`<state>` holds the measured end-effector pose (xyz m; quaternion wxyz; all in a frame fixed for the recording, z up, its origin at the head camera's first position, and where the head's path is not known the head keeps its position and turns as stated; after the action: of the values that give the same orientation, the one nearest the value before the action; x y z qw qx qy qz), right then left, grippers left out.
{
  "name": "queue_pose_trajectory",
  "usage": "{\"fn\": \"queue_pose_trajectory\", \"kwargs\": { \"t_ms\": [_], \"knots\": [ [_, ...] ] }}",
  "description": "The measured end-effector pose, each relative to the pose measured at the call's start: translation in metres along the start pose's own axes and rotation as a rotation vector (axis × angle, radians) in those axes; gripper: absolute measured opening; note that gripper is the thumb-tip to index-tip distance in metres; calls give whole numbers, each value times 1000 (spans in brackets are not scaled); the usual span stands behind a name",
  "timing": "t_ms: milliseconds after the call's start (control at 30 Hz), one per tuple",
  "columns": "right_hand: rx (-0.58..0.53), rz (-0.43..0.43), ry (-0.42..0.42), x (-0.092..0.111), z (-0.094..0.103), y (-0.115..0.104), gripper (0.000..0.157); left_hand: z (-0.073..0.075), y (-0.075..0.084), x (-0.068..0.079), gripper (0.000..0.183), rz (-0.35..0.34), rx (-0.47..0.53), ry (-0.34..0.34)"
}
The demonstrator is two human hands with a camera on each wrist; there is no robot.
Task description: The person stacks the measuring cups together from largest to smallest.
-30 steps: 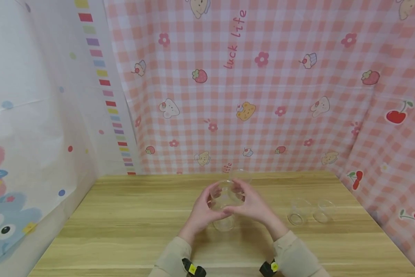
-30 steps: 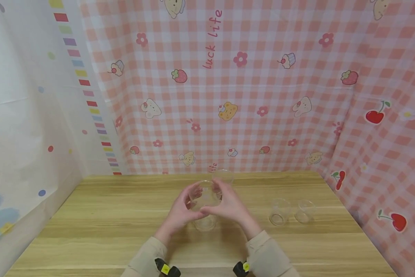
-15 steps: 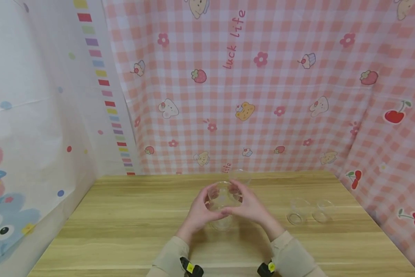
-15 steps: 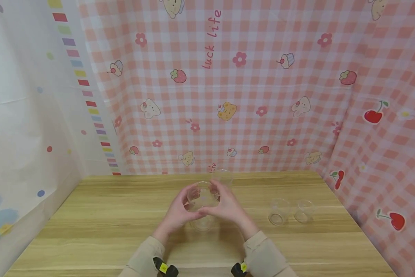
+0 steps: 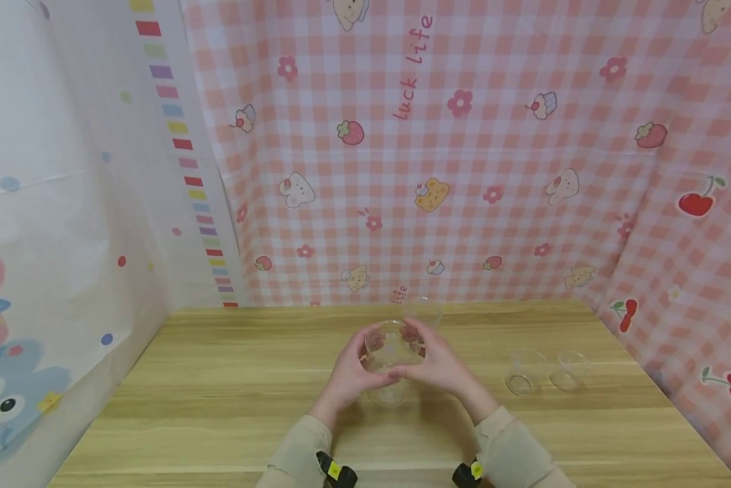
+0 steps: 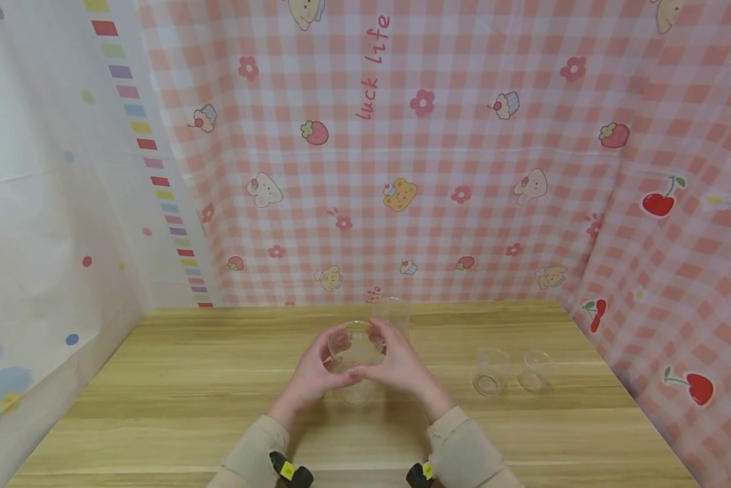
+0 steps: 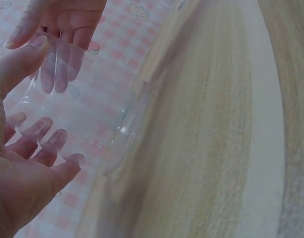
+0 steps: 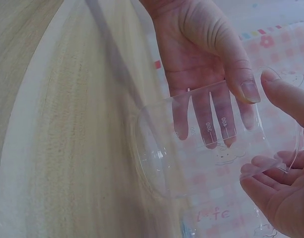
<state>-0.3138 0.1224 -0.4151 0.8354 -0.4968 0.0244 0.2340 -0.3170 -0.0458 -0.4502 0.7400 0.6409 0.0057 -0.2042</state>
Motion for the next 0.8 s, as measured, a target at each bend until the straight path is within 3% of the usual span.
{"fn": "queue_pose_trajectory", "kwargs": {
  "t_ms": [600, 800],
  "knots": [
    [0, 6, -17, 0, -2, 4, 93, 0, -5, 1, 84, 33, 11, -22],
    [4, 20, -29, 1, -1, 4, 94, 0, -5, 2, 84, 16, 24, -32]
  ]
}}
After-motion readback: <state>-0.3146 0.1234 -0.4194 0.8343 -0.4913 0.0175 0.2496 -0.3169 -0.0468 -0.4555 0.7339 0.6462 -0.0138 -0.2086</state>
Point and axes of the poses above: each hand's wrist, its own x-axis away from the middle knuckle, its own z-axis out of the back of the hand, y = z × x, the point moved 5 cm from there along -x, towards the middle knuckle
